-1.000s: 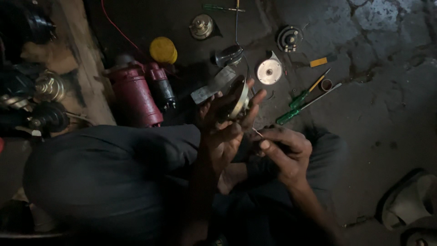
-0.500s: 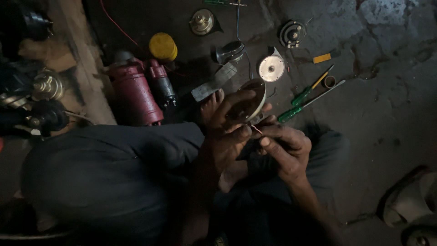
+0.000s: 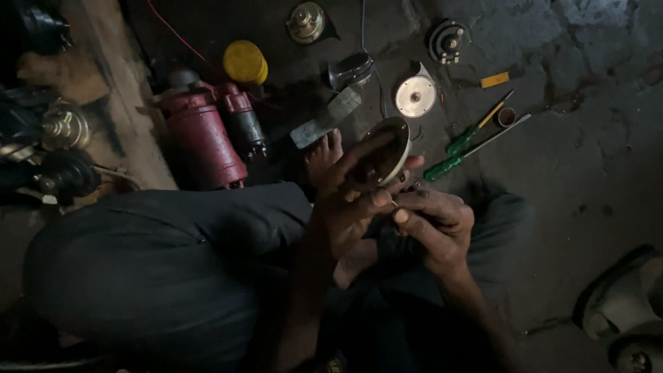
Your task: The person sits on the floor and uses a screwdriver to adjust a small circular electrical component. They manipulate the internal parts of the device, turning it over and using the tool to tighten or loosen screws.
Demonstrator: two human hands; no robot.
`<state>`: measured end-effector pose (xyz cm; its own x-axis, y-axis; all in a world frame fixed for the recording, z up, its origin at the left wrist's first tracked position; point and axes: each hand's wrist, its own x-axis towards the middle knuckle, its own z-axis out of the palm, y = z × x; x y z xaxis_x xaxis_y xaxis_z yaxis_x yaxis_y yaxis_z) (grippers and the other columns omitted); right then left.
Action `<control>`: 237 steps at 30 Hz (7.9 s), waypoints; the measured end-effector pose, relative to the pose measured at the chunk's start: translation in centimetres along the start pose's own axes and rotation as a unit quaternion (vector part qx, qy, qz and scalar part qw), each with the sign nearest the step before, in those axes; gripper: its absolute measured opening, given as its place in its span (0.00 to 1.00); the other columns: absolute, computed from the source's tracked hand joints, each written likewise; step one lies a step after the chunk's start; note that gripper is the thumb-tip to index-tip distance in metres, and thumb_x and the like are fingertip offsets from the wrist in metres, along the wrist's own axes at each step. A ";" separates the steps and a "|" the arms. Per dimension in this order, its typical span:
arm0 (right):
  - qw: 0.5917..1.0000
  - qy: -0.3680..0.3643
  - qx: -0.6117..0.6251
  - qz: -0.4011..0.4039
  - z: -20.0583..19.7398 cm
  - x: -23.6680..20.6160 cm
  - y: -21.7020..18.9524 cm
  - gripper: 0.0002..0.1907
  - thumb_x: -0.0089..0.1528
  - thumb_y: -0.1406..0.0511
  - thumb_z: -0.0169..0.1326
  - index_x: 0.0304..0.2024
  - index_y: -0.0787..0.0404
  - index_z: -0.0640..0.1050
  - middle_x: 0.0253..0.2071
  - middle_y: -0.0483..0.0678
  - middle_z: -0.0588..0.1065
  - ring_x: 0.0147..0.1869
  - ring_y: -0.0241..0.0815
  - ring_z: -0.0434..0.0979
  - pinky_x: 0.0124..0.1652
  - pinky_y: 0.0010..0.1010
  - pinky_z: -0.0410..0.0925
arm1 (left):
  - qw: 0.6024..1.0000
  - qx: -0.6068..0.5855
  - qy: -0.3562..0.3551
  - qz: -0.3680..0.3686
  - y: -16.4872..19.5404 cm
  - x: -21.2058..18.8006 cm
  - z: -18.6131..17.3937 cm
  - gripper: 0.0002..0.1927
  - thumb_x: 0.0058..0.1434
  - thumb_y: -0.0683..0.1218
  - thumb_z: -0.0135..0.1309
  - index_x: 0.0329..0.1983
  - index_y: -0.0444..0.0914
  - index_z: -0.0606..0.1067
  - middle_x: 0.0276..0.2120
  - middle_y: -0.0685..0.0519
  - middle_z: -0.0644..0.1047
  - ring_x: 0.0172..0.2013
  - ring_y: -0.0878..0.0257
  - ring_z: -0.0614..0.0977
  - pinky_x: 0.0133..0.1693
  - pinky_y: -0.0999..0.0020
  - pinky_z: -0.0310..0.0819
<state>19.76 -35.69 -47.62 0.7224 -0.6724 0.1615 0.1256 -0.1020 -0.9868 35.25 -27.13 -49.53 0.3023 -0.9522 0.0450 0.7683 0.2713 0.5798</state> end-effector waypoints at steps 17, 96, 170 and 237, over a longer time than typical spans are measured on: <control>0.810 0.367 -0.381 0.251 -6.2 4.8 21.6 0.18 0.65 0.56 0.60 0.44 0.65 0.82 0.38 0.59 0.82 0.42 0.56 0.83 0.44 0.45 0.73 | 0.994 0.093 0.056 0.003 -0.9 0.5 -0.1 0.43 0.62 0.52 0.67 0.71 0.35 0.57 0.62 0.37 0.76 0.63 0.45 0.80 0.66 0.55 0.76; 0.942 0.107 -0.293 -0.122 2.4 4.0 3.9 0.05 0.67 0.76 0.60 0.45 0.72 0.80 0.41 0.56 0.81 0.47 0.46 0.84 0.49 0.28 0.74 | 0.998 0.034 0.026 0.049 -2.7 3.2 -9.2 0.49 0.60 0.49 0.67 0.80 0.35 0.55 0.68 0.46 0.70 0.68 0.58 0.74 0.68 0.60 0.70; 0.967 -0.053 -0.237 0.077 -0.3 9.2 12.1 0.02 0.68 0.73 0.55 0.43 0.66 0.78 0.36 0.46 0.77 0.37 0.34 0.75 0.37 0.25 0.68 | 0.966 0.169 -0.060 -0.184 -1.2 2.8 -11.5 0.53 0.62 0.43 0.61 0.81 0.44 0.40 0.53 0.44 0.79 0.45 0.59 0.85 0.47 0.67 0.83; 0.878 0.415 0.068 0.228 1.1 10.3 22.3 0.07 0.66 0.74 0.45 0.43 0.68 0.75 0.33 0.49 0.76 0.34 0.37 0.74 0.34 0.26 0.68 | 0.891 0.424 0.159 0.031 -5.5 4.2 -11.0 0.21 0.64 0.45 0.63 0.56 0.33 0.72 0.50 0.45 0.77 0.49 0.56 0.80 0.49 0.66 0.76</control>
<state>30.73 -44.11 -67.96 -0.0186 -0.9290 -0.3697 0.0735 0.3675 -0.9271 38.52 -31.12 -61.48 0.5775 -0.8145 -0.0556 0.0832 -0.0090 0.9965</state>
